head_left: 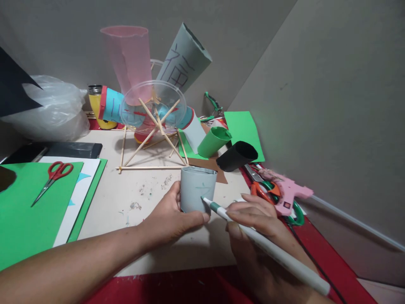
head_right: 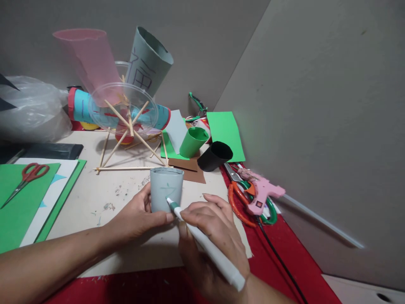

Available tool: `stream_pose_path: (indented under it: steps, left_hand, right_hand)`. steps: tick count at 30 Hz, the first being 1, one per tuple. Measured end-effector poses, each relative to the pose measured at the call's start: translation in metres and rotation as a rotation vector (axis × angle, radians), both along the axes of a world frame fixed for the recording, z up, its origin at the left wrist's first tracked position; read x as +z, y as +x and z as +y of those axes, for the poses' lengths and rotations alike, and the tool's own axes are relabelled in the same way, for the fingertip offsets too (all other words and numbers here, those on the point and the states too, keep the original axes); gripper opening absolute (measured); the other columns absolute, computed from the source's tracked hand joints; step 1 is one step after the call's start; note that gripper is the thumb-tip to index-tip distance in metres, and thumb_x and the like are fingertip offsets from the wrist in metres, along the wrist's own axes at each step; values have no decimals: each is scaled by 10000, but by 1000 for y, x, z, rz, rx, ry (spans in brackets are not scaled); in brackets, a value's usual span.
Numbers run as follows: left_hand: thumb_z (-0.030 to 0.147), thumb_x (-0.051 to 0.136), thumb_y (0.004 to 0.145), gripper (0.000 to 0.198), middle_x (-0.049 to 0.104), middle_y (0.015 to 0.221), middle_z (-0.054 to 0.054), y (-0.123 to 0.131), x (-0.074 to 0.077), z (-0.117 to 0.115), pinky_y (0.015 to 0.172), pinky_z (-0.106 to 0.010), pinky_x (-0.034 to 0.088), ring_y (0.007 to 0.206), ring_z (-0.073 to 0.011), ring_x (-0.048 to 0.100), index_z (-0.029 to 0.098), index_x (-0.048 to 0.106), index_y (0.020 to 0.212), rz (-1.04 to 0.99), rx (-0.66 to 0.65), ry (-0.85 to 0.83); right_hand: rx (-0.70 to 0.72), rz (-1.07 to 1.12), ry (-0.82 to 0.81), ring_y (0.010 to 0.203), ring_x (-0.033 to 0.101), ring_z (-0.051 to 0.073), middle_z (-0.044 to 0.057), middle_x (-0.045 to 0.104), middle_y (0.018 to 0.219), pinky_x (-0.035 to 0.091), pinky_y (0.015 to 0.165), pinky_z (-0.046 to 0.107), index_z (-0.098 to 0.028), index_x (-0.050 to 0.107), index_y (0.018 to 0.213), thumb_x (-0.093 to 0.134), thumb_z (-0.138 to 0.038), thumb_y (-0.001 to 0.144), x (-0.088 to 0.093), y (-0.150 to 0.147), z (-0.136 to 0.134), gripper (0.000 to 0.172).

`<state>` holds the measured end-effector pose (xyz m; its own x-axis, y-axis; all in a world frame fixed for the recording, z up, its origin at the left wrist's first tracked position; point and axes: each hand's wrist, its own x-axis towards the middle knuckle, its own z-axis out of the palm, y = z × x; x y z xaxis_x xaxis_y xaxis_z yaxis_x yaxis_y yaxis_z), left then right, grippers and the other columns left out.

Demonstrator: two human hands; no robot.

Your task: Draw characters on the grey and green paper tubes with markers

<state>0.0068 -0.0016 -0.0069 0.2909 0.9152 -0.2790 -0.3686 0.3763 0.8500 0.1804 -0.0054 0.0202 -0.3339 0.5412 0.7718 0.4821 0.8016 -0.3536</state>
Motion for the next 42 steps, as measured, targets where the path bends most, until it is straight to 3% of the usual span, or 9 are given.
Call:
stream_pose_path:
  steps: [5, 14, 24, 27, 32, 37, 42]
  left_hand:
    - [184, 811, 655, 629, 667, 1068, -65, 1, 0, 0, 803, -300, 485, 936, -201, 640, 187, 498, 1201, 19, 8, 4]
    - [178, 796, 704, 592, 651, 1066, -41, 0, -2, -1, 785, -266, 470, 910, -157, 607, 186, 484, 1207, 6, -4, 17]
    - [152, 822, 672, 629, 663, 1066, -34, 1, 0, 0, 788, -260, 467, 943, -172, 627, 199, 503, 1213, 46, 3, 16]
    - [143, 839, 655, 652, 664, 1062, -31, 1, -2, 0, 800, -260, 469, 949, -173, 628, 202, 506, 1212, 34, 3, 19]
    - [108, 850, 631, 659, 660, 1031, -9, 1, -6, 0, 784, -250, 468, 909, -154, 617, 219, 517, 1189, -9, -3, 45]
    - [126, 870, 619, 696, 664, 1032, -23, 1, -5, 1, 769, -241, 467, 900, -154, 624, 208, 519, 1214, -26, 0, 30]
    - [227, 834, 704, 576, 662, 1007, -34, -2, -2, 1, 786, -262, 466, 902, -162, 613, 190, 551, 1204, -40, 1, 26]
  right_hand:
    - [71, 13, -42, 730, 694, 183, 21, 692, 777, 525, 714, 376, -196, 600, 1052, 576, -26, 833, -2, 0, 0, 279]
    - [179, 86, -189, 818, 673, 184, 48, 689, 864, 538, 701, 344, -184, 605, 1135, 584, 4, 835, -11, 3, -4, 354]
    - [176, 124, -298, 707, 687, 159, 23, 703, 836, 542, 583, 269, -232, 613, 1190, 597, -12, 851, -13, 0, -12, 405]
    - [160, 106, -285, 714, 706, 157, 18, 722, 849, 557, 591, 259, -246, 612, 1195, 604, -23, 865, -15, -1, -12, 398]
    - [256, 33, -277, 772, 736, 141, 24, 756, 918, 587, 645, 230, -222, 610, 1217, 615, -41, 876, -13, -2, -7, 385]
    - [176, 44, -261, 687, 732, 150, 11, 751, 821, 576, 584, 229, -242, 621, 1152, 604, -51, 870, -5, 4, -10, 341]
    - [102, 35, -182, 596, 686, 130, -2, 706, 735, 548, 524, 215, -218, 637, 1095, 618, -82, 879, -3, 15, -9, 256]
